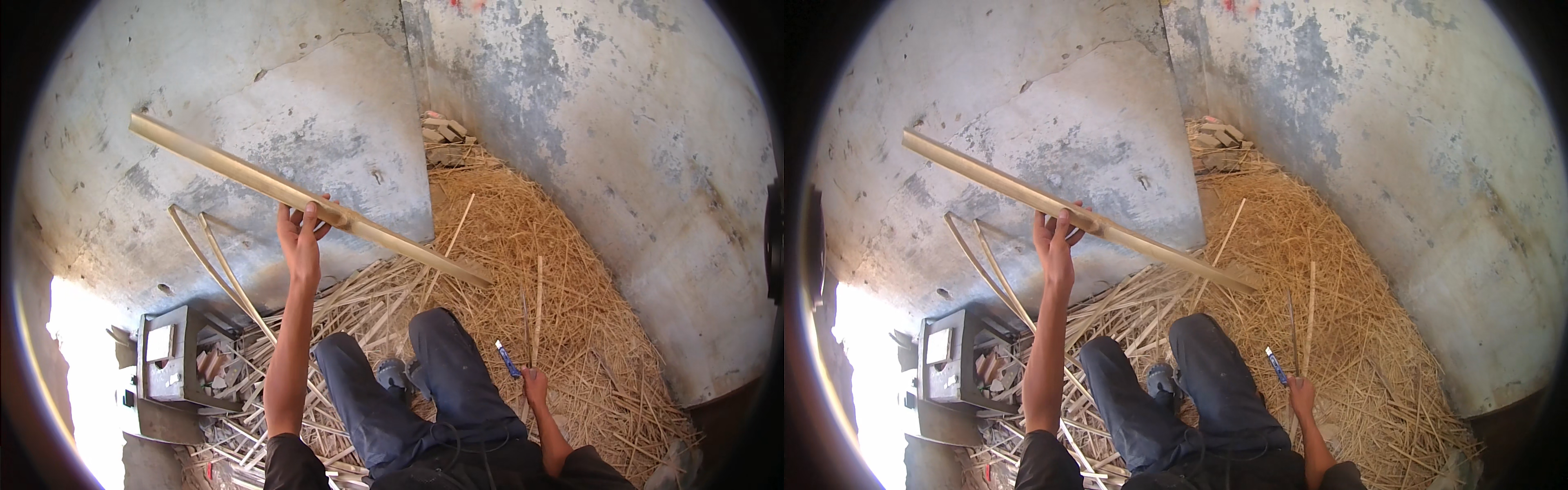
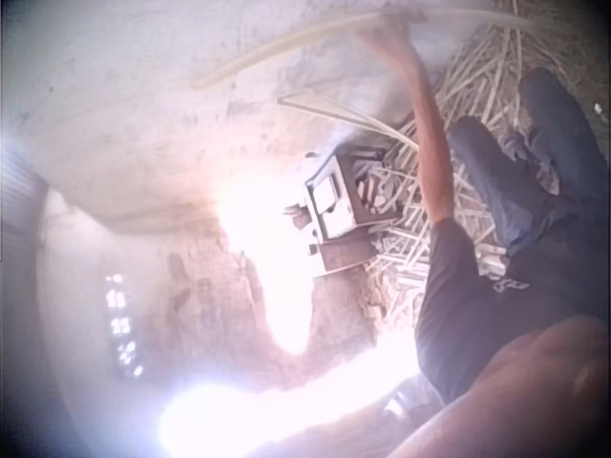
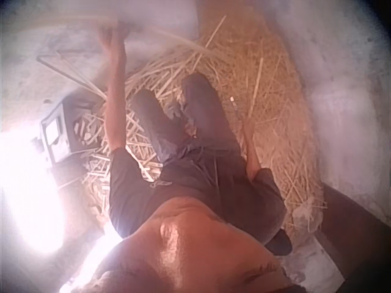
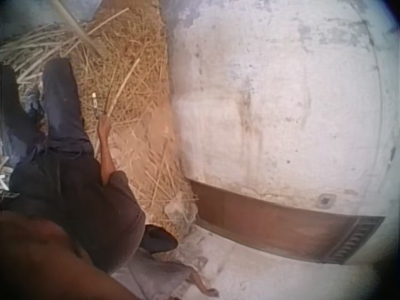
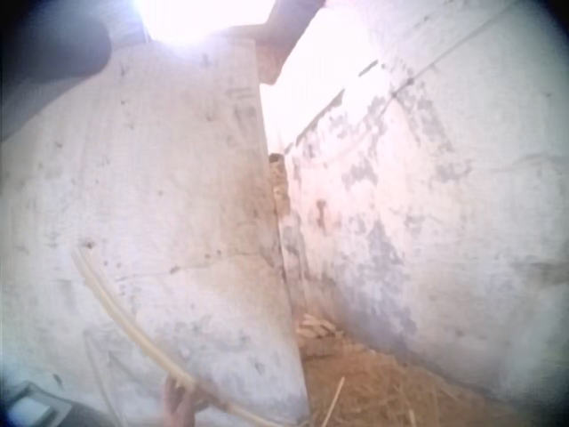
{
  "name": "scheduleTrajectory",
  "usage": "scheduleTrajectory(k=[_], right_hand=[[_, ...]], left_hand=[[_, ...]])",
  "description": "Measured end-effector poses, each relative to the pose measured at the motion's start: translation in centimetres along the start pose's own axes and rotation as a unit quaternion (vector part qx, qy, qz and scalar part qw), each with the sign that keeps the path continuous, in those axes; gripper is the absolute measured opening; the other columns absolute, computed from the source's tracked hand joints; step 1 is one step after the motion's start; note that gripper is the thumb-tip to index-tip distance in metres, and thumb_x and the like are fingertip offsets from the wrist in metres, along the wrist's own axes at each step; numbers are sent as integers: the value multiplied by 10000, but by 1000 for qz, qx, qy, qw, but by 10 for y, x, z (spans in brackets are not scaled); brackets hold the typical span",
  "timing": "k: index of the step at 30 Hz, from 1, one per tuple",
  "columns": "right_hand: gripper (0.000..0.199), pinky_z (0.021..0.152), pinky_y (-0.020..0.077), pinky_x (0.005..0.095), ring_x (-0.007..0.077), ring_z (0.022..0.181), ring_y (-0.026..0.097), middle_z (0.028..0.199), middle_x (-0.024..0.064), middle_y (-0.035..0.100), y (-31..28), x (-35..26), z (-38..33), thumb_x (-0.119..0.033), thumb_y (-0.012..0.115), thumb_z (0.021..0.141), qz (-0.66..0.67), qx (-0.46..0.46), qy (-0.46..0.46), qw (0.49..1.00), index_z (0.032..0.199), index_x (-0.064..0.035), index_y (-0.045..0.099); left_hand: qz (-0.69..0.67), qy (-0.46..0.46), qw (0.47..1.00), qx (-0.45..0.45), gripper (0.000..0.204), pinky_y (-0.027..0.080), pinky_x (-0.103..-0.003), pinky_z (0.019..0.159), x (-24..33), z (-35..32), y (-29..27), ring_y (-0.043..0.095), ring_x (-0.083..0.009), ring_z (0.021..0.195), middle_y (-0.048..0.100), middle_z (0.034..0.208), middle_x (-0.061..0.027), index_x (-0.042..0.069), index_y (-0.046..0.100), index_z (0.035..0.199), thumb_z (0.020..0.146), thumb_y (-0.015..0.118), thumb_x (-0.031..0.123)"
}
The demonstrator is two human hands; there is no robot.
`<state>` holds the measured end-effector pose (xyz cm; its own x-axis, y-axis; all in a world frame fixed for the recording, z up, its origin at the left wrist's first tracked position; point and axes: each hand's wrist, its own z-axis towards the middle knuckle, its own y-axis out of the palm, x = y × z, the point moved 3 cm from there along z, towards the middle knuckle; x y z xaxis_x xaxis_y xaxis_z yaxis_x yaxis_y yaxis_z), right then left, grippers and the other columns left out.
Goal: The person sits on a straw-covered floor and uses a large knife to split long bamboo poles into thin strips. They hold the bamboo with one hand and use the knife to drive a split down the length of the pole, separating it into smaller pieces.
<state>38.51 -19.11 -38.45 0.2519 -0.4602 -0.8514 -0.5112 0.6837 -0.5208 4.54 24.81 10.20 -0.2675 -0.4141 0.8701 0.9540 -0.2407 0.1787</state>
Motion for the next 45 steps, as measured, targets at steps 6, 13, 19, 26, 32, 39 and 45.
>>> scheduleTrajectory(k=[6, 13, 19, 26, 32, 39, 45], right_hand=[[409, 401, 350, 271, 85, 419, 420, 548, -33, 438, -16, -127, -1, -396, 624, 1011, 287, -39, 86, 953, 1023, 10, 672], [570, 385, 301, 210, 39, 417, 346, 530, -70, 325, -45, -256, 27, -472, 570, 1034, 513, 8, 3, 858, 1351, 1, 583], [687, 398, 273, 191, 42, 422, 306, 527, -69, 282, -85, -360, 39, -544, 548, 1022, 645, -46, -113, 754, 1481, -37, 479], [520, 421, 276, 202, 38, 434, 304, 532, -77, 291, -105, -414, 50, -443, 543, 1050, 678, -2, -152, 719, 1362, -27, 543], [400, 402, 290, 199, 30, 411, 311, 512, -88, 323, -118, -467, 67, -298, 571, 1043, 698, -2, -198, 689, 1241, 50, 567], [338, 394, 287, 204, 35, 410, 312, 518, -94, 315, -131, -535, 104, -260, 596, 1031, 670, -46, -269, 690, 1156, 54, 610], [179, 373, 299, 202, 22, 391, 345, 515, -77, 409, -127, -604, 116, -153, 728, 934, 581, -70, -300, 753, 910, 20, 687]], left_hand=[[-79, -57, 994, 42, 421, 614, -434, 892, -18, -10, -10, 681, -330, 1154, 630, 1303, -202, 23, 401, 1421, 1057, 546, 179], [-209, -149, 961, 107, 361, 592, -434, 974, -68, -27, -24, 653, -312, 1175, 612, 1307, -179, -7, 442, 1375, 1061, 526, 149], [-273, -226, 926, 128, 298, 518, -408, 1075, -120, -58, -25, 598, -282, 1248, 608, 1295, -132, -20, 506, 1298, 1054, 539, 149], [-300, -283, 904, 111, 254, 508, -386, 1083, -160, -83, -20, 587, -249, 1268, 623, 1297, -111, -3, 552, 1253, 1058, 531, 158], [-386, -357, 848, 67, 294, 477, -485, 1126, -184, -97, -9, 570, -366, 1266, 593, 1283, -193, -10, 472, 1277, 1078, 505, 204], [-259, -465, 830, -167, 538, 464, -497, 1134, -191, -114, 8, 513, -381, 1345, 467, 1473, -275, -49, 405, 1390, 1096, 431, 401], [70, -435, 810, -387, 510, 549, -350, 942, -149, -101, 7, 668, -266, 1093, 657, 1218, -194, -40, 588, 1271, 1045, 565, 416]])
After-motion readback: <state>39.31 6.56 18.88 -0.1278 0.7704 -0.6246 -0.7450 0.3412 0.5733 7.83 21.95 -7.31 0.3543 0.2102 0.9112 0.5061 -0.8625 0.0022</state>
